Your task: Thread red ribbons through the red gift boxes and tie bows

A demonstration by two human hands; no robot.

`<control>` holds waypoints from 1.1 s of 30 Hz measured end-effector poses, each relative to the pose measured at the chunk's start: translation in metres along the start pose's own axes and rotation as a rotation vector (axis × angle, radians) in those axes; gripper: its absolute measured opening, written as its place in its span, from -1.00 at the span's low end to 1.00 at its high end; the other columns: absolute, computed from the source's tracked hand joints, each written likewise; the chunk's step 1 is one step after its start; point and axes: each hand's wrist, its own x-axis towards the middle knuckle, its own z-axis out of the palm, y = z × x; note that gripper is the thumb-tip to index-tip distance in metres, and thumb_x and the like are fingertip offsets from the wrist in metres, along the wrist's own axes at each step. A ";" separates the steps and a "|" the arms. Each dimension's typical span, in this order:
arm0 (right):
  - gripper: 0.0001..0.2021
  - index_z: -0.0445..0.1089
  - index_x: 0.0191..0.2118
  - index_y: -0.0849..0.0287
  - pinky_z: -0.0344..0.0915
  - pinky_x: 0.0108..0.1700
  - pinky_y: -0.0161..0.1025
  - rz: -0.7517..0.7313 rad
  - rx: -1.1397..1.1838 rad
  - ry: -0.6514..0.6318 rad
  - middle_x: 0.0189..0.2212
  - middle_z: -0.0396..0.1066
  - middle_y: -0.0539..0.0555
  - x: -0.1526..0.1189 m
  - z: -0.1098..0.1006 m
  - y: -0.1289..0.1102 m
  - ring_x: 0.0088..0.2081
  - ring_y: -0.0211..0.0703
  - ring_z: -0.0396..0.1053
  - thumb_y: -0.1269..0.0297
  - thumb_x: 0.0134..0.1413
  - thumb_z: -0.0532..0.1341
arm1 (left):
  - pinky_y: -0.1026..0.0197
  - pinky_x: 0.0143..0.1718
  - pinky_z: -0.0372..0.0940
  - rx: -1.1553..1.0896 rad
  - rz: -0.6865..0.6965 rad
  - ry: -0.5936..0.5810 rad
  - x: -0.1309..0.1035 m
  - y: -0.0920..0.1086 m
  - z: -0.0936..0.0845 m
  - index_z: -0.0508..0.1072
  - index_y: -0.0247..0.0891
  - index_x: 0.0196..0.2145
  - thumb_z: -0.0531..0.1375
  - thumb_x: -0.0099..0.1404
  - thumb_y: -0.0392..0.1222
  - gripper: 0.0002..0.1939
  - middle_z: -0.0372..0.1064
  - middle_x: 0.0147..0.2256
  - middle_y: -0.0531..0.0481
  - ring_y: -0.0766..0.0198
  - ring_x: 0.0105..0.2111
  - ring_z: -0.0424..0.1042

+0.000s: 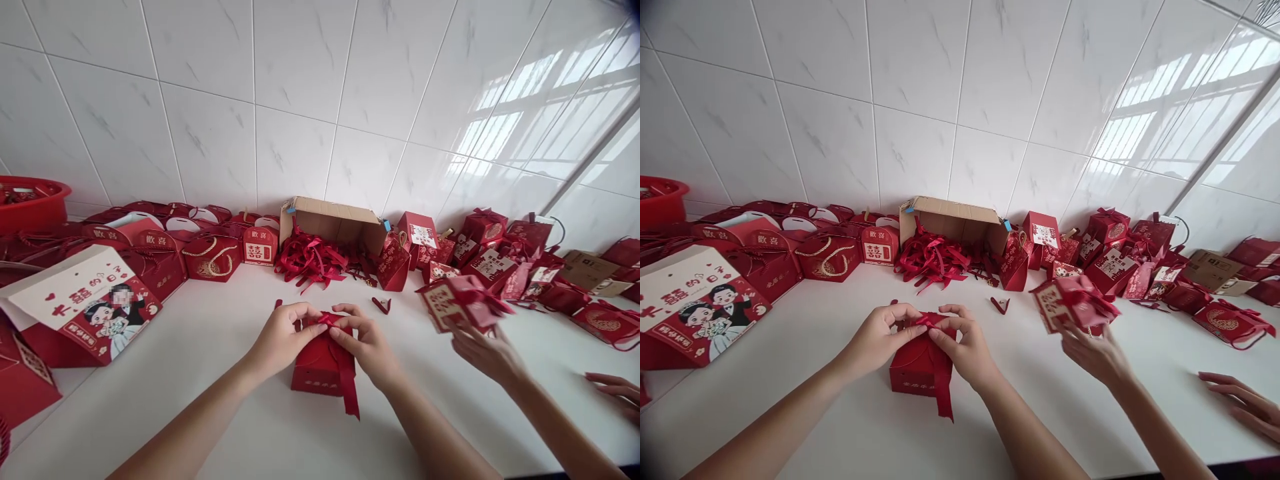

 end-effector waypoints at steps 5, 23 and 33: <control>-0.66 0.46 -0.45 0.17 0.18 0.11 -0.06 0.034 -0.029 -0.139 0.14 0.21 0.17 -0.001 -0.002 -0.006 0.24 0.10 0.06 -0.03 0.06 0.23 | 0.21 -0.33 0.29 -0.002 -0.026 -0.068 0.000 0.002 -0.001 0.47 -0.26 -0.38 0.18 0.22 -0.07 -0.80 0.49 -0.36 -0.01 0.21 -0.34 0.42; -0.80 0.55 -0.37 0.10 0.32 -0.15 -0.21 -0.063 -0.017 0.043 -0.22 0.37 0.10 0.001 -0.001 -0.001 -0.17 -0.13 0.37 0.11 0.03 0.26 | 0.16 -0.15 0.32 0.251 0.151 0.042 0.005 -0.010 -0.001 0.52 -0.14 -0.38 0.23 0.17 -0.04 -0.85 0.48 -0.32 0.03 0.19 -0.27 0.45; -0.85 0.28 -0.23 0.09 -0.20 0.21 0.19 -0.462 -0.572 0.098 -0.31 0.46 -0.01 -0.008 -0.017 -0.009 -0.19 -0.13 0.41 0.40 0.04 0.18 | 0.15 -0.03 0.28 0.211 0.166 -0.083 -0.001 -0.001 -0.002 0.43 -0.15 -0.23 0.16 0.23 -0.19 -0.86 0.45 -0.21 0.02 0.21 -0.14 0.41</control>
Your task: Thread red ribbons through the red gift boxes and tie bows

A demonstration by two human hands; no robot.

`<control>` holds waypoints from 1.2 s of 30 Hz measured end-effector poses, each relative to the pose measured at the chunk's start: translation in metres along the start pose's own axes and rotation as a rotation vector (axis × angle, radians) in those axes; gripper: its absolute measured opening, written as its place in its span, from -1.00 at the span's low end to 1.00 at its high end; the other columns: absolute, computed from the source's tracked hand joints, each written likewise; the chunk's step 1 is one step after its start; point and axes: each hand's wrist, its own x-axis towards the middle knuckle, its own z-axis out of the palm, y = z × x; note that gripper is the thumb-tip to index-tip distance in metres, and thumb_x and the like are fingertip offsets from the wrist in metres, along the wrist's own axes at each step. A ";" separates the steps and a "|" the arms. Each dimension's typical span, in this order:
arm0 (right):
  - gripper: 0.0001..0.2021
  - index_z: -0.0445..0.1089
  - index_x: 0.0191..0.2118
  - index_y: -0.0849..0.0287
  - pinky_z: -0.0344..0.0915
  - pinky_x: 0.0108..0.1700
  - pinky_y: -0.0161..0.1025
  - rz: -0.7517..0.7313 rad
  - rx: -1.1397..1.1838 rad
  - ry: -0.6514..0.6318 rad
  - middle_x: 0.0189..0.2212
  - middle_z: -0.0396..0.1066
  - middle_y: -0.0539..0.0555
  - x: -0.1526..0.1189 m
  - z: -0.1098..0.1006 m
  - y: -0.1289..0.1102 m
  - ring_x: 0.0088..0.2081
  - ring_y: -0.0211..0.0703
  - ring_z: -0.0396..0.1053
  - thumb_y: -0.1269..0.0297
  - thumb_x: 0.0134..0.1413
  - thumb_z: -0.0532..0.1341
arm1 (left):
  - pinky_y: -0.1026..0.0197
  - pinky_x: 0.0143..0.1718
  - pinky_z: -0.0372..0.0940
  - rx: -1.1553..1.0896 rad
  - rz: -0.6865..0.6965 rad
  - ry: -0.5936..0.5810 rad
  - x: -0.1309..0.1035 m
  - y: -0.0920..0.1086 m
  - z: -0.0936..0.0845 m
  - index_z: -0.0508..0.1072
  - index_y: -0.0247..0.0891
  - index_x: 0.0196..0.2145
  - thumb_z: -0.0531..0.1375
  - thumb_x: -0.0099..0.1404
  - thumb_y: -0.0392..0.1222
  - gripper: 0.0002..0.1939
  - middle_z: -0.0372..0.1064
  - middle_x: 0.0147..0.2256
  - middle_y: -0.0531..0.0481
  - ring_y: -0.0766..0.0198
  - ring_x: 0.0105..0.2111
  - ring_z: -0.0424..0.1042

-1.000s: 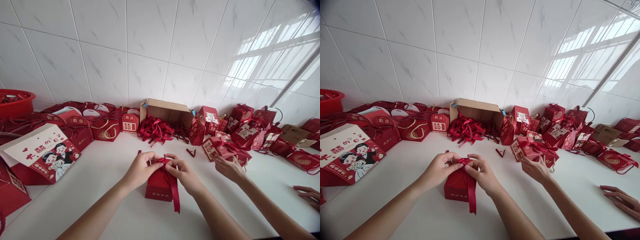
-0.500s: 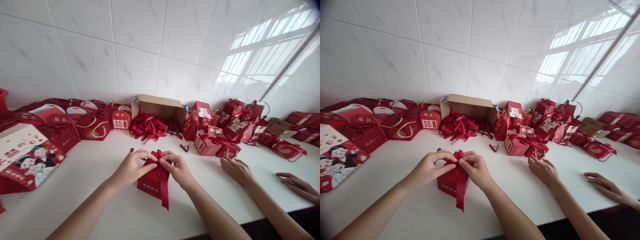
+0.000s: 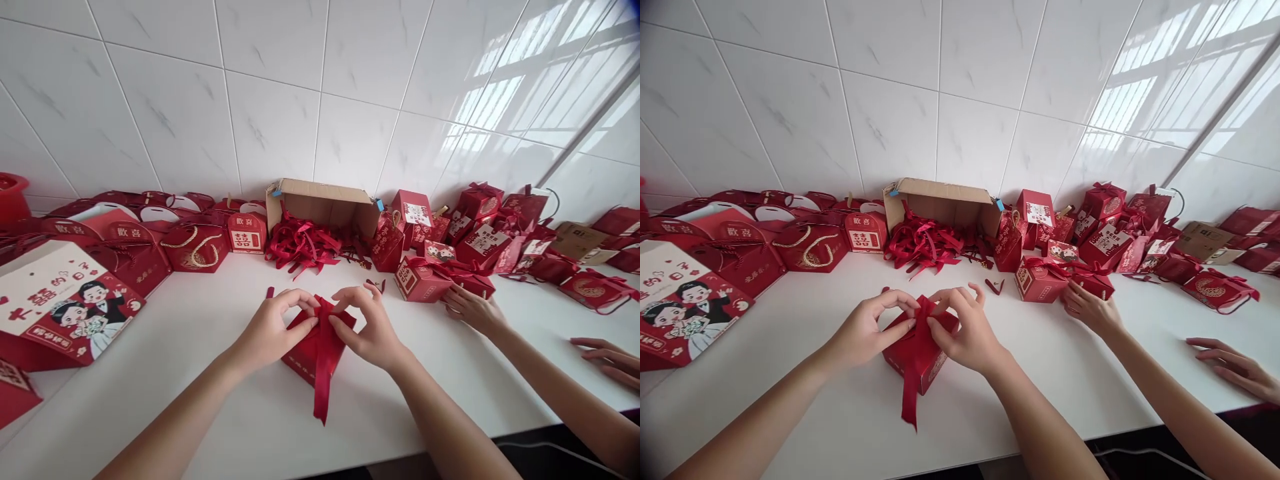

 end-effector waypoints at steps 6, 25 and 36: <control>-0.80 0.27 -0.09 0.10 0.27 -0.27 -0.20 -0.018 0.083 -0.069 -0.65 0.28 -0.14 0.000 -0.011 0.003 -0.57 -0.28 0.26 0.23 0.17 0.14 | 0.14 -0.01 0.26 -0.034 0.018 -0.063 -0.001 0.002 -0.002 0.39 -0.16 -0.22 0.12 0.24 -0.22 -0.86 0.43 -0.25 0.02 0.20 -0.13 0.38; -0.58 0.43 0.01 -0.01 0.21 -0.38 -0.33 -0.349 -0.137 -0.610 -0.32 0.34 0.05 0.036 -0.042 -0.001 -0.40 -0.27 0.26 0.55 0.16 0.03 | 0.22 -0.19 0.30 0.097 -0.044 -0.274 0.017 0.021 -0.026 0.37 -0.11 -0.29 0.15 0.20 -0.14 -0.90 0.42 -0.24 0.05 0.17 -0.16 0.40; -0.56 0.43 0.01 -0.04 0.17 -0.38 -0.33 -0.409 -0.321 -0.590 -0.34 0.22 0.06 0.024 -0.027 0.002 -0.37 -0.23 0.16 0.56 0.11 0.09 | 0.25 -0.31 0.24 0.293 0.016 -0.407 0.043 0.029 -0.037 0.50 -0.10 -0.35 0.12 0.22 -0.17 -0.86 0.35 -0.31 0.02 0.20 -0.31 0.35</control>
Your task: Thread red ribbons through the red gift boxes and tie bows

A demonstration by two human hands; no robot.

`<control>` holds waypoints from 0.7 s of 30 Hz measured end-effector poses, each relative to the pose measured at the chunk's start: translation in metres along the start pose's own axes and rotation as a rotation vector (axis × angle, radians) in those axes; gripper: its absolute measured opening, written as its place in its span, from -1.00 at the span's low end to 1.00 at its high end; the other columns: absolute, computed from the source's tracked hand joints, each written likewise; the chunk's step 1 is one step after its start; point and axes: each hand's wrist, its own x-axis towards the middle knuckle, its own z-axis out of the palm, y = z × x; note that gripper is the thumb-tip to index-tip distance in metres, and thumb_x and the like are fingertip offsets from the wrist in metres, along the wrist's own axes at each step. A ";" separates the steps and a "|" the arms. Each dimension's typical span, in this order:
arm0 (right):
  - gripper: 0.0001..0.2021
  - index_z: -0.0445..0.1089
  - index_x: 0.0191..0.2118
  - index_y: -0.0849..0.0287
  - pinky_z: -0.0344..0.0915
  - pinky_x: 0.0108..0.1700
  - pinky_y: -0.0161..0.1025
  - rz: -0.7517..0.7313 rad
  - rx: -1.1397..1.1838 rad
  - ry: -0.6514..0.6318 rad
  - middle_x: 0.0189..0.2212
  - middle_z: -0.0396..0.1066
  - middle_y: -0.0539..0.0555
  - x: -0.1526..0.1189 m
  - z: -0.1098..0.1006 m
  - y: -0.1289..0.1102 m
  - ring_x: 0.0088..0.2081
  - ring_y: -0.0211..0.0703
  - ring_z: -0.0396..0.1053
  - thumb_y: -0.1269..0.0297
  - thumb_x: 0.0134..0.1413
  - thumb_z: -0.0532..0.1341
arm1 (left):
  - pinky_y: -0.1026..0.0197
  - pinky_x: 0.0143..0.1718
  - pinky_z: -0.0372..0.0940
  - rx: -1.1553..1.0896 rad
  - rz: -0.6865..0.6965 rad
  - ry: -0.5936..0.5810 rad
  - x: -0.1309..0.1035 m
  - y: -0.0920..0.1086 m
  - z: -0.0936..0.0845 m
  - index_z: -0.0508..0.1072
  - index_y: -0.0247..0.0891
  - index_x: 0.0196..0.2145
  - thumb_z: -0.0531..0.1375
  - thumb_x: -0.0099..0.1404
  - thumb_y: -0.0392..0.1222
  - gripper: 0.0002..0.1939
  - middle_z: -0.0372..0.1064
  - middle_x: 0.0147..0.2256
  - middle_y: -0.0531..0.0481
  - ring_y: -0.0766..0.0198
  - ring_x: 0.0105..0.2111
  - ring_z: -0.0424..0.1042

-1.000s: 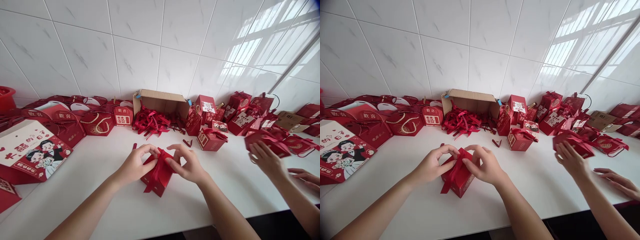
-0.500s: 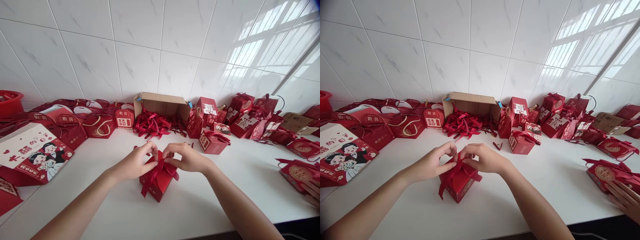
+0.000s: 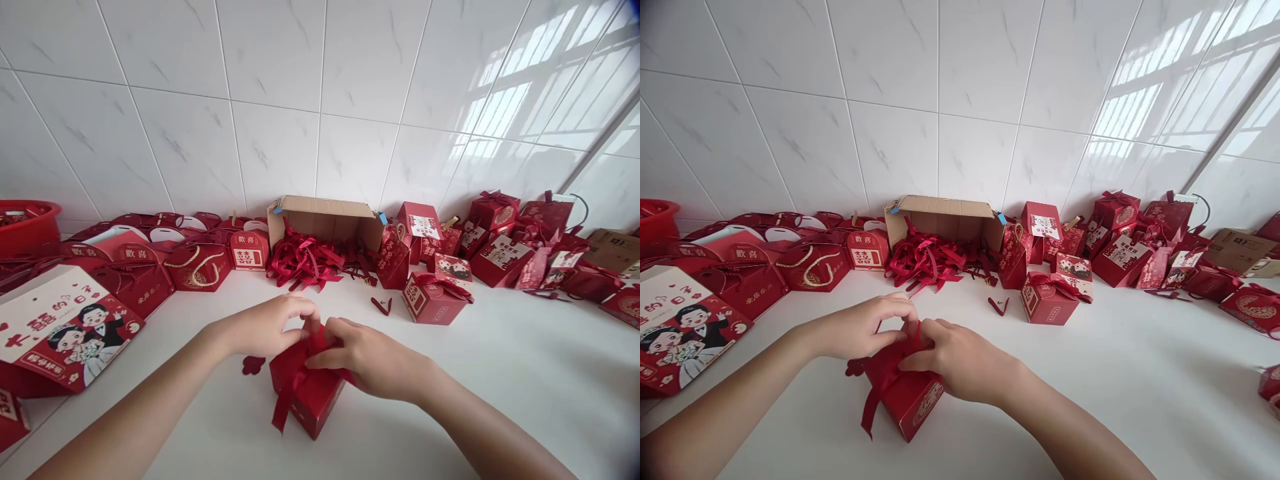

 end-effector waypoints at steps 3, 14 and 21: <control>-0.55 0.44 0.00 -0.05 0.20 -0.35 -0.34 -0.006 0.072 0.011 -0.31 0.22 0.06 0.001 0.002 0.003 -0.36 -0.24 0.17 0.58 0.09 0.10 | 0.25 -0.27 0.24 0.020 0.042 -0.047 -0.002 0.001 0.003 0.46 -0.14 -0.41 0.13 0.17 -0.24 -0.89 0.33 -0.36 0.02 0.19 -0.29 0.32; -0.56 0.45 0.02 -0.04 0.34 -0.29 -0.30 0.019 0.286 -0.023 -0.22 0.21 0.10 -0.002 0.003 -0.005 -0.34 -0.26 0.26 0.56 0.13 0.08 | 0.30 -0.42 0.18 -0.070 -0.009 -0.029 -0.023 -0.008 0.013 0.42 -0.17 -0.40 0.12 0.20 -0.22 -0.92 0.30 -0.28 0.01 0.25 -0.32 0.27; -0.57 0.42 0.05 -0.05 0.35 -0.30 -0.27 0.025 0.277 -0.043 -0.22 0.21 0.11 -0.002 0.006 -0.013 -0.31 -0.22 0.29 0.53 0.16 0.08 | 0.29 -0.39 0.18 -0.059 0.006 -0.048 -0.030 0.001 0.010 0.43 -0.15 -0.40 0.15 0.15 -0.27 -0.93 0.30 -0.32 0.02 0.23 -0.30 0.27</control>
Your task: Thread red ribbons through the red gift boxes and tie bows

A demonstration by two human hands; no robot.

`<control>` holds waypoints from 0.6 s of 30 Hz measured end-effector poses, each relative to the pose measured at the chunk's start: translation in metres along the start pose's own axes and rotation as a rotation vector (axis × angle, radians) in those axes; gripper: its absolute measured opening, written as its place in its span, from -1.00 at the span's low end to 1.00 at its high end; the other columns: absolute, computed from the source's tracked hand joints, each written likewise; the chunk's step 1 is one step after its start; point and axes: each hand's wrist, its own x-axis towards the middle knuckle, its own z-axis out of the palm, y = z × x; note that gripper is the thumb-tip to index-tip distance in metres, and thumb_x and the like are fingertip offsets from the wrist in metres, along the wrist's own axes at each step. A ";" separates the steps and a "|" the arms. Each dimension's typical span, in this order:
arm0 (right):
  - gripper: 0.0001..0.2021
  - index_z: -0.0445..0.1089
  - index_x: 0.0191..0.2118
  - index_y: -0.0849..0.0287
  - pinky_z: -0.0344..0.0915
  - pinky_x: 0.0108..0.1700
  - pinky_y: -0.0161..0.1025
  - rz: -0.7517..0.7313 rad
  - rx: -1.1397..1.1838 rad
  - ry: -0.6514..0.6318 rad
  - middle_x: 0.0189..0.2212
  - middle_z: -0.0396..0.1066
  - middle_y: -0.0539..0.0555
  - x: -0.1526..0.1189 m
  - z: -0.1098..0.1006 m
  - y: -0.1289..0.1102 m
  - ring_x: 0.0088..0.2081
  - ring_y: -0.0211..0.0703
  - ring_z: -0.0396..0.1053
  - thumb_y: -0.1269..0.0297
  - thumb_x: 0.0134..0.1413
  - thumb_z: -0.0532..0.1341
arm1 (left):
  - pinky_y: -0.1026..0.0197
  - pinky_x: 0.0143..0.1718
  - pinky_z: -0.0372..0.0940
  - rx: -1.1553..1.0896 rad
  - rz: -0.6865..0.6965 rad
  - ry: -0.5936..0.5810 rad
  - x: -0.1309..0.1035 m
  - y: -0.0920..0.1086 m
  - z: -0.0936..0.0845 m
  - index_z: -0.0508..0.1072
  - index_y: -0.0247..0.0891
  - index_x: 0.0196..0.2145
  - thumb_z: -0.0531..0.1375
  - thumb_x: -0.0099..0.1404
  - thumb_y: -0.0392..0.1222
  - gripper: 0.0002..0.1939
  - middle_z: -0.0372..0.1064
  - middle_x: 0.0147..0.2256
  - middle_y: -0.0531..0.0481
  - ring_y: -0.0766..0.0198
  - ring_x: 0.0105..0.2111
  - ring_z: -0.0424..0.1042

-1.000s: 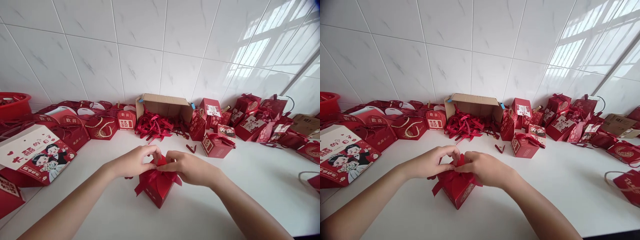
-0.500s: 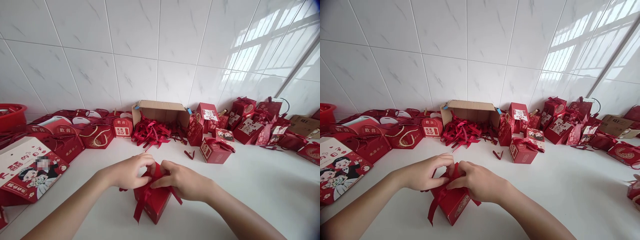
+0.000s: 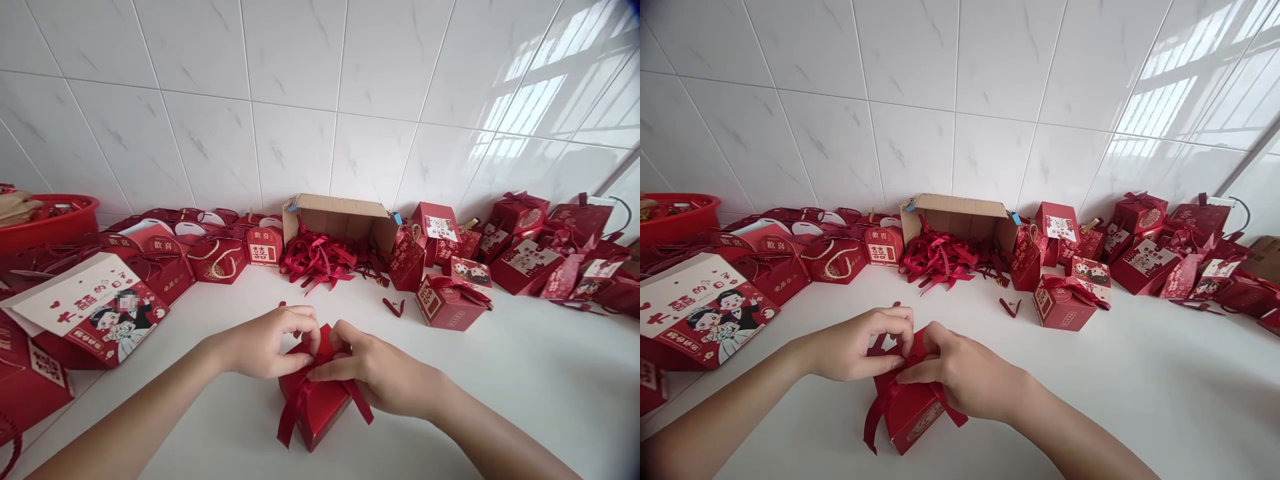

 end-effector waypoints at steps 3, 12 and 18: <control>-0.56 0.42 0.05 -0.06 0.33 -0.33 -0.29 -0.007 -0.040 0.009 -0.26 0.20 0.09 0.000 0.001 0.000 -0.35 -0.23 0.26 0.53 0.14 0.09 | 0.29 -0.38 0.19 0.030 -0.028 -0.017 -0.001 0.001 0.002 0.40 -0.15 -0.39 0.17 0.13 -0.26 -0.95 0.30 -0.31 0.03 0.24 -0.30 0.27; -0.48 0.41 0.06 -0.07 0.32 -0.29 -0.28 -0.017 -0.005 0.005 -0.21 0.21 0.11 0.001 0.003 0.000 -0.31 -0.22 0.25 0.62 0.10 0.05 | 0.24 -0.21 0.20 -0.022 -0.011 0.033 -0.005 -0.007 0.012 0.25 -0.19 -0.43 0.13 0.16 -0.29 -0.92 0.21 -0.33 0.05 0.27 -0.30 0.24; -0.51 0.42 0.05 -0.05 0.35 -0.28 -0.28 0.008 0.032 -0.008 -0.22 0.20 0.12 0.001 0.003 0.001 -0.28 -0.22 0.30 0.61 0.11 0.07 | 0.24 -0.17 0.21 -0.030 -0.070 -0.089 -0.003 0.001 0.007 0.35 -0.18 -0.34 0.11 0.22 -0.21 -0.96 0.18 -0.24 0.02 0.22 -0.21 0.23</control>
